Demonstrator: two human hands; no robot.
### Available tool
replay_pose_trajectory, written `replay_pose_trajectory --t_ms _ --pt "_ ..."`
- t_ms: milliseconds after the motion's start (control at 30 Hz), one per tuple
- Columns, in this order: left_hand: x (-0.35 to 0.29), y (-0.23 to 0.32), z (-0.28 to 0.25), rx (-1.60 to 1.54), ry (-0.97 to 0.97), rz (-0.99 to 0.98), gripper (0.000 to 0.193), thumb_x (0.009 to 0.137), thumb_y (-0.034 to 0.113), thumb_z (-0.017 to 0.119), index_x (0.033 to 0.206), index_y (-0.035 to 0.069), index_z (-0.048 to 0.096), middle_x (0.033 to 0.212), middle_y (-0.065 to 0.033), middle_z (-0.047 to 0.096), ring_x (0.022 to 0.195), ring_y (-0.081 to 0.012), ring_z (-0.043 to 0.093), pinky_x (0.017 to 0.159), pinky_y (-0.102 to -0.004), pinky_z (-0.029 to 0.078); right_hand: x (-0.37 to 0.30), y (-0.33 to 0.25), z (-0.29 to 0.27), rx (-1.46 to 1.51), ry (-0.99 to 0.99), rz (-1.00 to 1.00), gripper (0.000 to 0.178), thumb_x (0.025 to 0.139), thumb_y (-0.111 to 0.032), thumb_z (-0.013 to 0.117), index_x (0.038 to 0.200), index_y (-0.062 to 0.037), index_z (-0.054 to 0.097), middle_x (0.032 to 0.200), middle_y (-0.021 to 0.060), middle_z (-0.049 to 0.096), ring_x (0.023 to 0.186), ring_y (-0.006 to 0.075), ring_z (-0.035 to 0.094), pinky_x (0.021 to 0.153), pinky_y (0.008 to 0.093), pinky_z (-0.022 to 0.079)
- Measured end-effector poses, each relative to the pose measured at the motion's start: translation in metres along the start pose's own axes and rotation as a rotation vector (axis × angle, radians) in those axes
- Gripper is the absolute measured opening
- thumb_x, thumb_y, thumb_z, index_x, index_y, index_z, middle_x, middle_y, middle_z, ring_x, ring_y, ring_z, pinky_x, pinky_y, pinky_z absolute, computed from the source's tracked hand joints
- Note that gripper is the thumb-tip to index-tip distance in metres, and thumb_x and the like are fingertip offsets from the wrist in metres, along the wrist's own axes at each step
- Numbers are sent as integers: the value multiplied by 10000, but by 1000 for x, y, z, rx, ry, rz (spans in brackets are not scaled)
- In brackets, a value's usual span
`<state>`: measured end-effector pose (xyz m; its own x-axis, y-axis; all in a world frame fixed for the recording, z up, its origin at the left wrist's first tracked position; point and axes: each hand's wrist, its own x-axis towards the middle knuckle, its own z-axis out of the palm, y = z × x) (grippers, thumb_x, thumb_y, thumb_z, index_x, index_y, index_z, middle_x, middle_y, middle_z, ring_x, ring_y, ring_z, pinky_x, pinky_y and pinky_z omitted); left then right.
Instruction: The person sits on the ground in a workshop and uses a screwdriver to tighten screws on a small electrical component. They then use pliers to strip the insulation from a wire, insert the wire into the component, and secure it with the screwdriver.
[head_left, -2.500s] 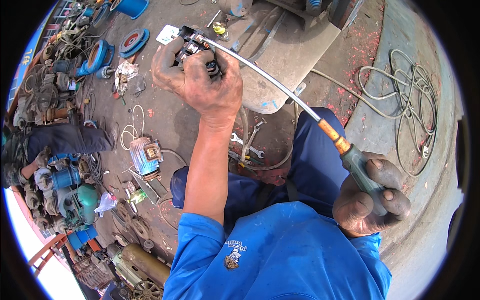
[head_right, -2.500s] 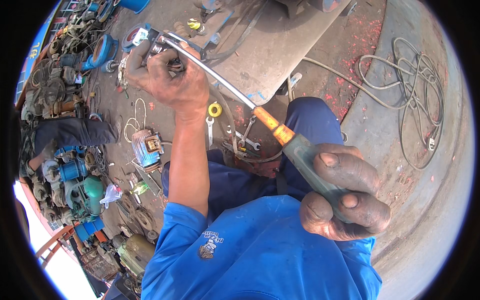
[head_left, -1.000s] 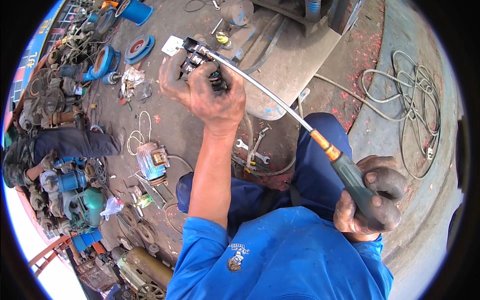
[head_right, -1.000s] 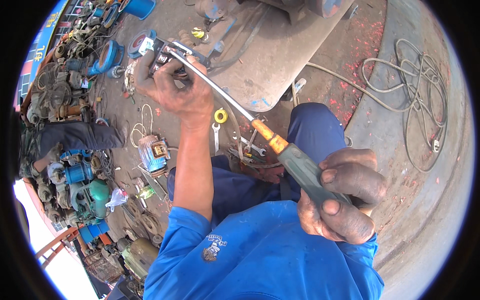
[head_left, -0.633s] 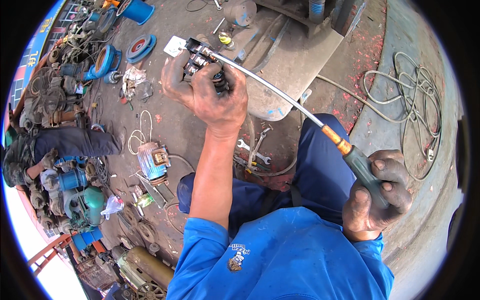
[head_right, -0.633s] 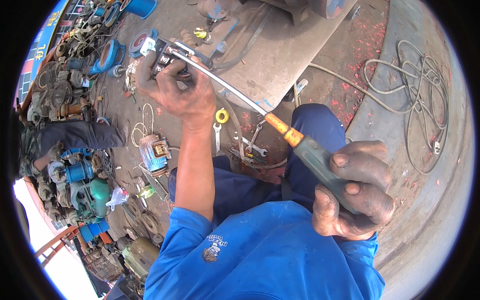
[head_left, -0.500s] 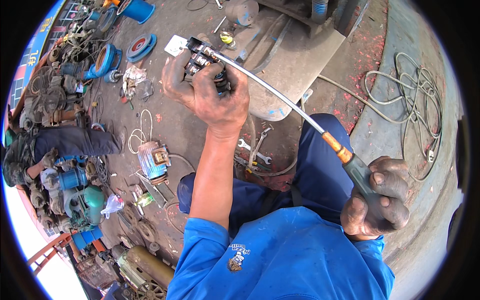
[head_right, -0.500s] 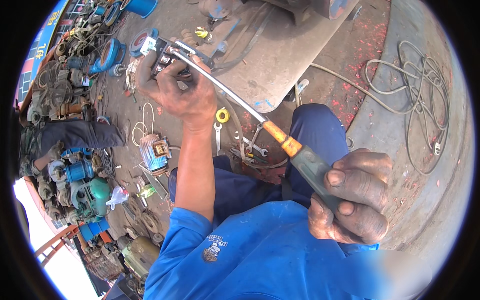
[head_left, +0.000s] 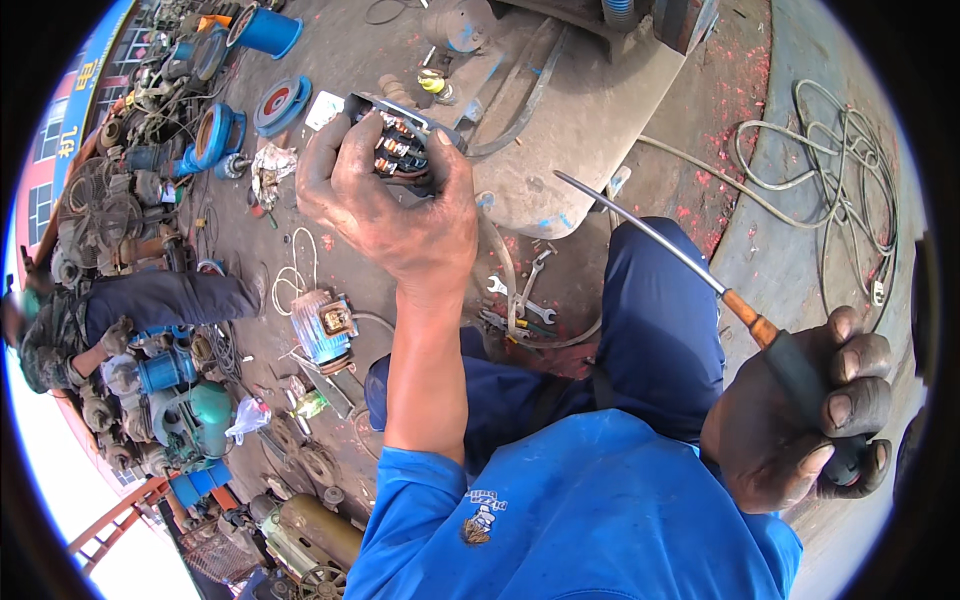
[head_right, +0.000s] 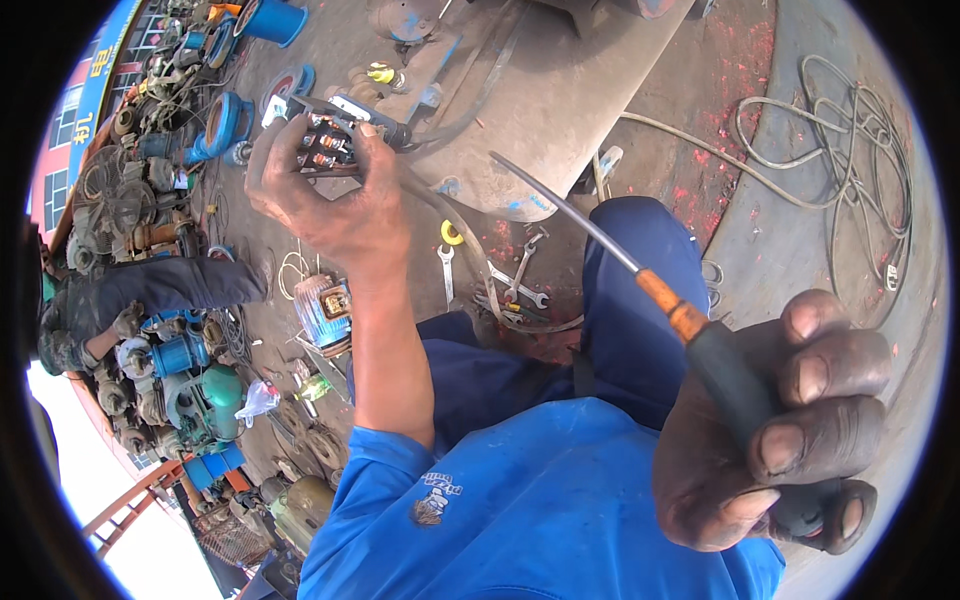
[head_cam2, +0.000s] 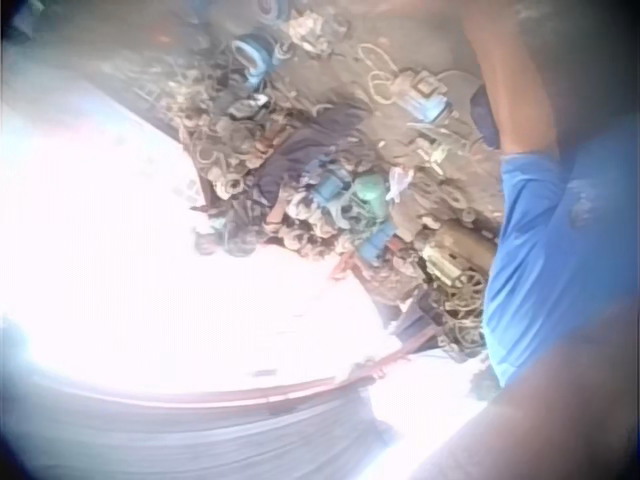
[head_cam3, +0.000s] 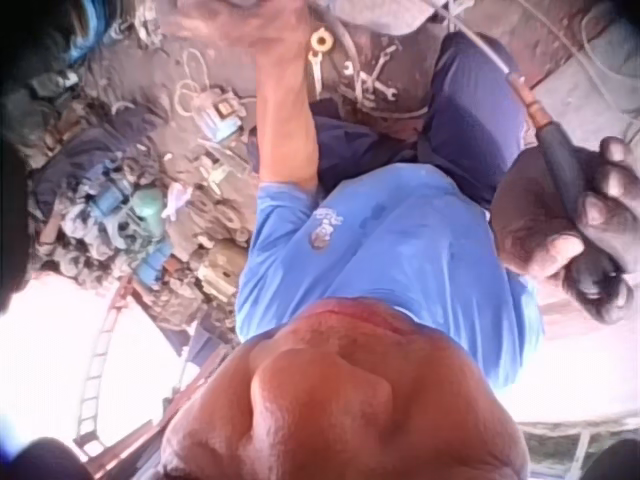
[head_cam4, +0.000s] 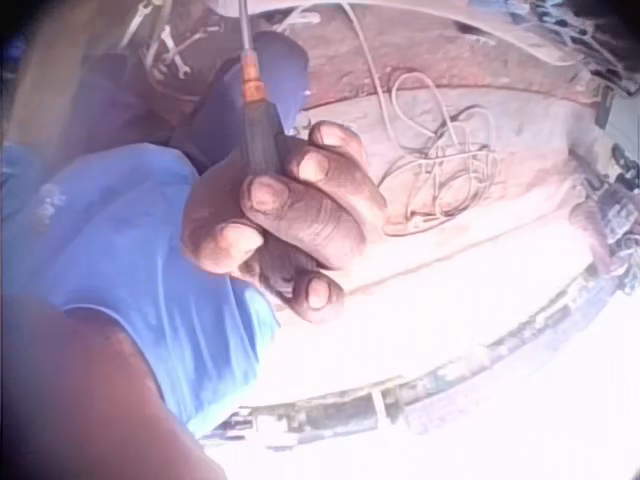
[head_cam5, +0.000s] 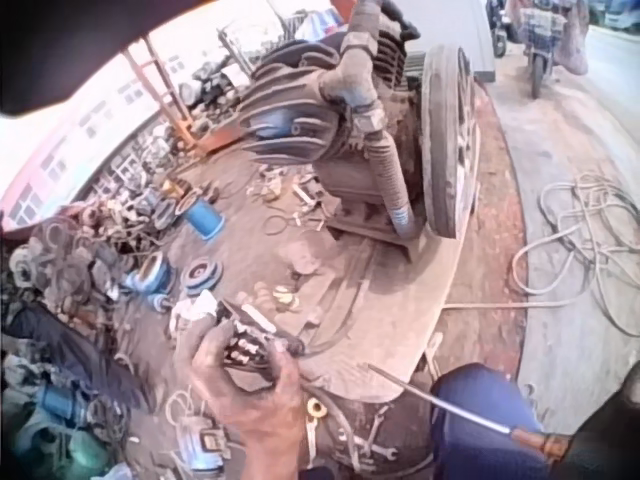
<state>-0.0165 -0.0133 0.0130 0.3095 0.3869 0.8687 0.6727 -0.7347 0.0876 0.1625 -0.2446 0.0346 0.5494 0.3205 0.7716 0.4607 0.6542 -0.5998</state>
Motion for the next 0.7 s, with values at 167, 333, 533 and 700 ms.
replay_pose_trajectory --t_ms 167,333,533,700 --pt "13 6 -11 -21 -146 -78 477 700 74 843 1130 93 639 1092 -92 605 1128 -308 504 1022 -507 362 31 57 75 -12 -273 155 211 918 -7 656 1129 3 661 994 80 675 884 182 632 774 320 523" --pt "25 17 -23 -37 -225 -206 373 791 76 835 1120 61 662 1066 -61 562 876 -152 593 820 -314 516 22 98 148 98 -360 685 180 856 -92 736 1006 9 731 825 113 703 718 162 639 679 309 534" --pt "25 14 -22 -204 -245 -309 396 779 74 830 1116 48 624 1122 -118 502 1019 -225 538 896 -354 488 19 103 164 54 -349 735 181 840 -137 712 935 14 740 725 161 679 622 194 616 626 365 526" --pt "9 2 -16 -271 -147 -183 486 775 50 853 1174 47 576 1244 -132 495 1121 -243 538 949 -388 487 15 106 178 76 -256 749 158 818 -110 697 902 23 716 692 168 655 601 208 603 603 377 511"
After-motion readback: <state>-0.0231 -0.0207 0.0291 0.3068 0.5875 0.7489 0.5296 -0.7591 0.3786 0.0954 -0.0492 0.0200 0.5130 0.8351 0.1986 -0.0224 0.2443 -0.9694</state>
